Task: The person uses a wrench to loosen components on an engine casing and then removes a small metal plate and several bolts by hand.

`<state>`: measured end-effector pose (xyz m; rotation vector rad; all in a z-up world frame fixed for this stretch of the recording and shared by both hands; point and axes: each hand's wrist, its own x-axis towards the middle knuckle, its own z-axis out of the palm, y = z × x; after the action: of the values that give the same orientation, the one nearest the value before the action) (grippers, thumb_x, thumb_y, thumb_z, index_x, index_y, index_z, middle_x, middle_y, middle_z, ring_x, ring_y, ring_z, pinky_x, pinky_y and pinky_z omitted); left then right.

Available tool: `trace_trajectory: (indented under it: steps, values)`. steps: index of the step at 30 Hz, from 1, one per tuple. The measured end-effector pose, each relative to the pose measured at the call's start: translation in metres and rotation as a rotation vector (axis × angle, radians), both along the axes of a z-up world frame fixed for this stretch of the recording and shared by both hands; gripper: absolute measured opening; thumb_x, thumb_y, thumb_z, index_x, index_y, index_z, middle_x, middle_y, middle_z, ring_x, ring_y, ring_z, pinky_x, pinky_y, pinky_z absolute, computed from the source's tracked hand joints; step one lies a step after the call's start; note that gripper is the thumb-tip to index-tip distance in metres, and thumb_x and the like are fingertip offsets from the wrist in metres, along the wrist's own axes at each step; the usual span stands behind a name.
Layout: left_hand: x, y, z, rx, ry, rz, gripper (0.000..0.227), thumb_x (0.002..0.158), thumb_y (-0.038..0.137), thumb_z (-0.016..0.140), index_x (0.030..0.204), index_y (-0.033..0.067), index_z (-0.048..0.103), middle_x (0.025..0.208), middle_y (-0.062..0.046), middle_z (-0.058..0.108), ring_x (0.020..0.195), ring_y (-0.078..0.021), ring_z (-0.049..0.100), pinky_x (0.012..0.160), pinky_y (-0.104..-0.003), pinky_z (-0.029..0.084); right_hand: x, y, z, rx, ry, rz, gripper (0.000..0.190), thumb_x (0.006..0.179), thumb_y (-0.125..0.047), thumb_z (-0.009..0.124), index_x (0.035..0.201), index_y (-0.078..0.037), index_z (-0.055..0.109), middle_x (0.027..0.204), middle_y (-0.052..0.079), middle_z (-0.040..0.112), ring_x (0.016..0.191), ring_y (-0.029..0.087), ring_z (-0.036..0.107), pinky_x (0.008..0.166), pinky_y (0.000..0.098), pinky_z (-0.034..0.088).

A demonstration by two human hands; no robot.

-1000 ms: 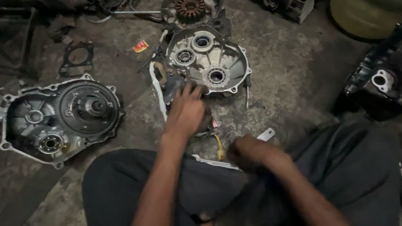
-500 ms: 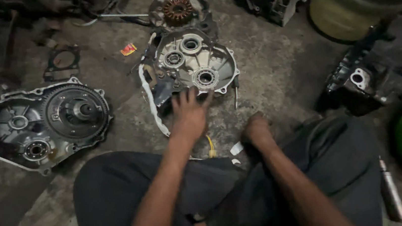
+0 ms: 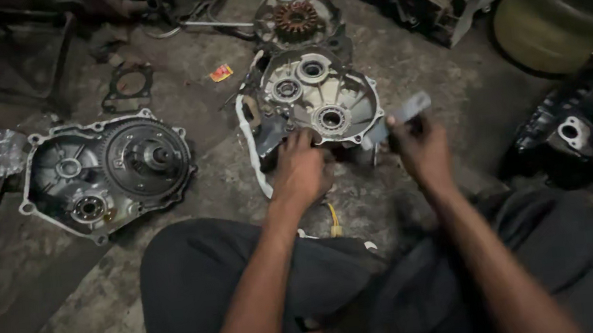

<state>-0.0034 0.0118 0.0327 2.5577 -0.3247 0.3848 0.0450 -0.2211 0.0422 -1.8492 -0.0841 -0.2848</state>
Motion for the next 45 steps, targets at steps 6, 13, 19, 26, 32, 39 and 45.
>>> trace_trajectory:
  steps: [6, 13, 19, 26, 32, 39, 45]
  values:
    - [0.015, 0.005, -0.002, -0.257, -0.188, 0.06, 0.022, 0.084, 0.012, 0.069, 0.104, 0.0099, 0.077, 0.109, -0.016, 0.071, 0.112, -0.0371, 0.061, 0.097, -0.049, 0.05, 0.01, 0.031, 0.031, -0.119, 0.115, 0.015, 0.023, 0.093, -0.02, 0.076, 0.095, 0.002, 0.067, 0.076, 0.01, 0.074, 0.066, 0.02, 0.074, 0.058, 0.0332, 0.057]
    - [0.027, 0.001, 0.009, -0.229, -0.165, -0.016, 0.022, 0.085, 0.016, 0.074, 0.105, 0.0118, 0.079, 0.109, -0.008, 0.076, 0.11, -0.0344, 0.062, 0.091, -0.051, 0.045, 0.008, 0.045, 0.012, -0.392, -0.07, -0.183, 0.028, 0.083, -0.021, 0.087, 0.088, 0.002, 0.071, 0.076, 0.014, 0.074, 0.066, 0.02, 0.071, 0.062, 0.0365, 0.054]
    - [0.021, -0.009, 0.008, -0.24, -0.198, -0.071, 0.021, 0.083, 0.021, 0.076, 0.102, 0.0118, 0.078, 0.107, -0.007, 0.074, 0.111, -0.0301, 0.062, 0.094, -0.048, 0.047, 0.013, 0.032, 0.033, -0.365, 0.012, 0.282, 0.023, 0.083, -0.014, 0.08, 0.1, 0.0, 0.075, 0.087, 0.012, 0.076, 0.074, 0.019, 0.071, 0.064, 0.0334, 0.056]
    - [0.022, -0.019, -0.004, 0.123, -0.423, -0.064, 0.03, 0.072, 0.018, 0.076, 0.099, 0.0039, 0.075, 0.107, -0.014, 0.069, 0.109, -0.0338, 0.06, 0.091, -0.049, 0.048, 0.02, 0.027, 0.109, -0.038, 0.822, 0.328, 0.034, 0.096, -0.017, 0.06, 0.118, 0.007, 0.071, 0.099, 0.019, 0.076, 0.082, 0.029, 0.075, 0.07, 0.0401, 0.064]
    - [0.025, -0.021, -0.011, 0.201, -0.356, -0.103, 0.031, 0.071, 0.02, 0.076, 0.098, 0.0047, 0.075, 0.111, -0.015, 0.069, 0.112, -0.0326, 0.059, 0.092, -0.048, 0.047, 0.027, 0.04, 0.108, -0.843, 0.559, 0.589, 0.048, 0.093, -0.009, 0.069, 0.14, -0.01, 0.055, 0.112, 0.015, 0.076, 0.091, 0.028, 0.077, 0.082, 0.042, 0.059]
    - [0.02, -0.007, -0.005, -0.18, -0.279, 0.213, 0.018, 0.086, 0.017, 0.073, 0.102, 0.0096, 0.075, 0.111, -0.009, 0.07, 0.112, -0.0313, 0.06, 0.094, -0.05, 0.046, 0.049, -0.001, 0.071, -1.188, 0.004, 0.655, 0.07, 0.076, 0.008, 0.057, 0.128, -0.035, 0.074, 0.113, 0.014, 0.069, 0.104, 0.032, 0.067, 0.087, 0.0417, 0.054]
    - [0.01, -0.017, -0.003, -0.023, -0.274, 0.164, 0.016, 0.085, 0.018, 0.073, 0.1, 0.0137, 0.077, 0.104, -0.009, 0.071, 0.112, -0.0307, 0.061, 0.104, -0.054, 0.044, 0.037, 0.007, 0.075, -1.228, -0.065, 0.641, 0.029, 0.089, -0.038, 0.073, 0.116, -0.028, 0.076, 0.106, 0.01, 0.071, 0.1, 0.029, 0.069, 0.085, 0.043, 0.054]
